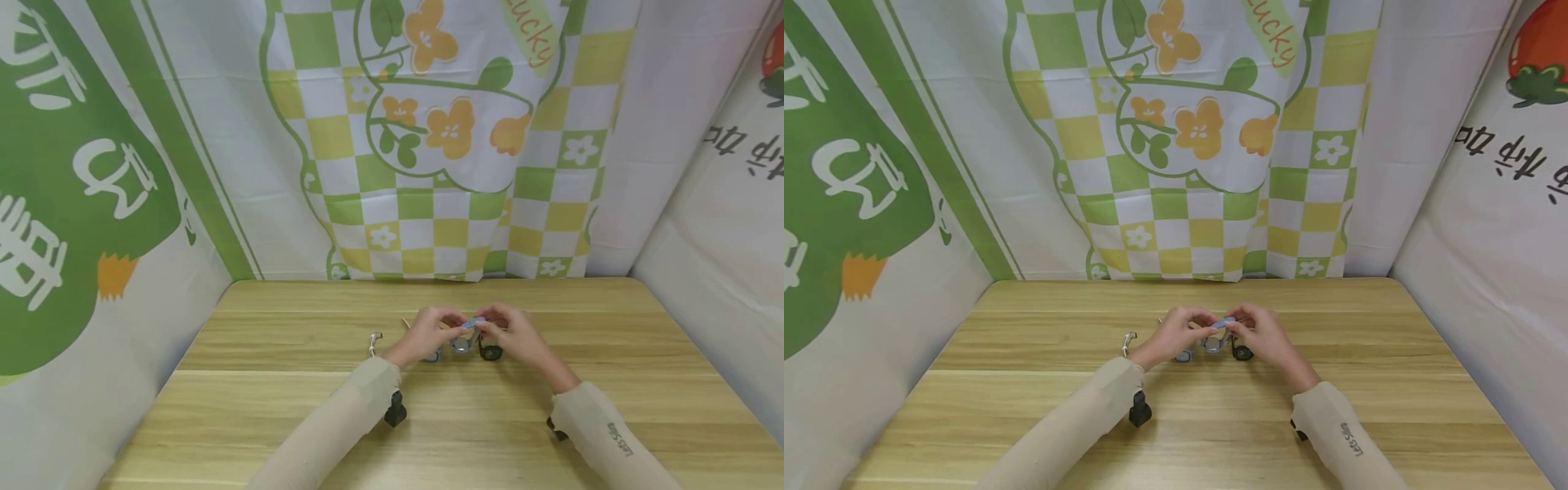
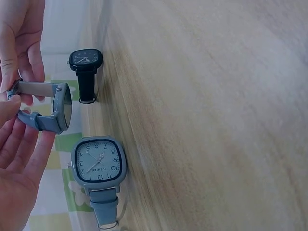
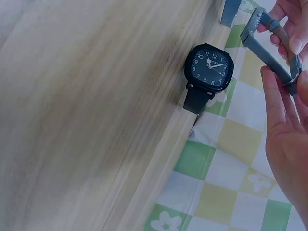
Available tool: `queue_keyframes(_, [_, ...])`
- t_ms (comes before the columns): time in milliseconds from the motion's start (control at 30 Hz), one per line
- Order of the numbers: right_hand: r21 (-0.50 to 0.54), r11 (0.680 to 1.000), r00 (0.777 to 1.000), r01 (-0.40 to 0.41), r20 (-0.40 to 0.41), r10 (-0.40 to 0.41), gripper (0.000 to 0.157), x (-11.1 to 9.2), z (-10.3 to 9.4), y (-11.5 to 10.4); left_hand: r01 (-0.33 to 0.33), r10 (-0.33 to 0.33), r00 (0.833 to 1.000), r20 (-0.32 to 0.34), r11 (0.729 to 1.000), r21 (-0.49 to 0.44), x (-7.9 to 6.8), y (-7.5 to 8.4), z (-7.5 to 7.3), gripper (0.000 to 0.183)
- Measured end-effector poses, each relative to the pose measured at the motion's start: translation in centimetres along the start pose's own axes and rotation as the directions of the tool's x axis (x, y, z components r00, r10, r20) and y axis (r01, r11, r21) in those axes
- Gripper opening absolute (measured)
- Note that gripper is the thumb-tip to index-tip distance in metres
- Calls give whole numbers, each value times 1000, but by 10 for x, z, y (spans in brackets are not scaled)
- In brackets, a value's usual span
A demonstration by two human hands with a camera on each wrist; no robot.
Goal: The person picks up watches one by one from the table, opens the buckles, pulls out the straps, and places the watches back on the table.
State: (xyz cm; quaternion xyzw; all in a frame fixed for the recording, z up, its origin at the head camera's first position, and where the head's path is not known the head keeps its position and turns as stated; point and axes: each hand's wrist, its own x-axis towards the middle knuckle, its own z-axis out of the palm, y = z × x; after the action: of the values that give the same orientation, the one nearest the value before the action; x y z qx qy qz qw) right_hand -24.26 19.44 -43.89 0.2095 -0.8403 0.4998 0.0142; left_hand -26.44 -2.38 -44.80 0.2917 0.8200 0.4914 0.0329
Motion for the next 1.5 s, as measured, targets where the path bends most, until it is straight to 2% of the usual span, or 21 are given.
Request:
queue_keyframes(300, [19, 1000, 1000, -24, -15, 25, 13, 1, 0, -3, -2, 2, 1000, 3, 1000, 9, -1, 0, 0, 15])
queue_keyframes(600, [89, 995, 999, -37, -15, 38, 12, -2, -2, -3, -2, 2, 1000, 0, 1000, -5, -2, -3, 2, 14])
queue_keyframes(767, [61, 998, 1000, -11, 6, 11, 12, -3, -4, 0, 9, -9, 1000, 4, 1000, -20, -3, -4, 4, 15])
queue_keyframes(1000, [-8, 999, 998, 41, 44, -41, 20, -3, -6, 3, 0, 0, 1000, -3, 1000, -26, -2, -2, 5, 16])
queue_keyframes(1167, [-13, 998, 998, 54, 39, -53, 15, -3, -5, 2, -12, 12, 1000, -2, 1000, -18, -2, -2, 4, 16])
queue_keyframes(1267, [10, 999, 999, 40, 23, -40, 15, -4, -4, 0, -17, 17, 1000, -1, 1000, -14, -3, -4, 4, 15])
queue_keyframes(1500, [78, 997, 1000, -7, -7, 7, 15, -4, -4, -1, 16, -16, 1000, 7, 1000, -23, -5, -3, 3, 14])
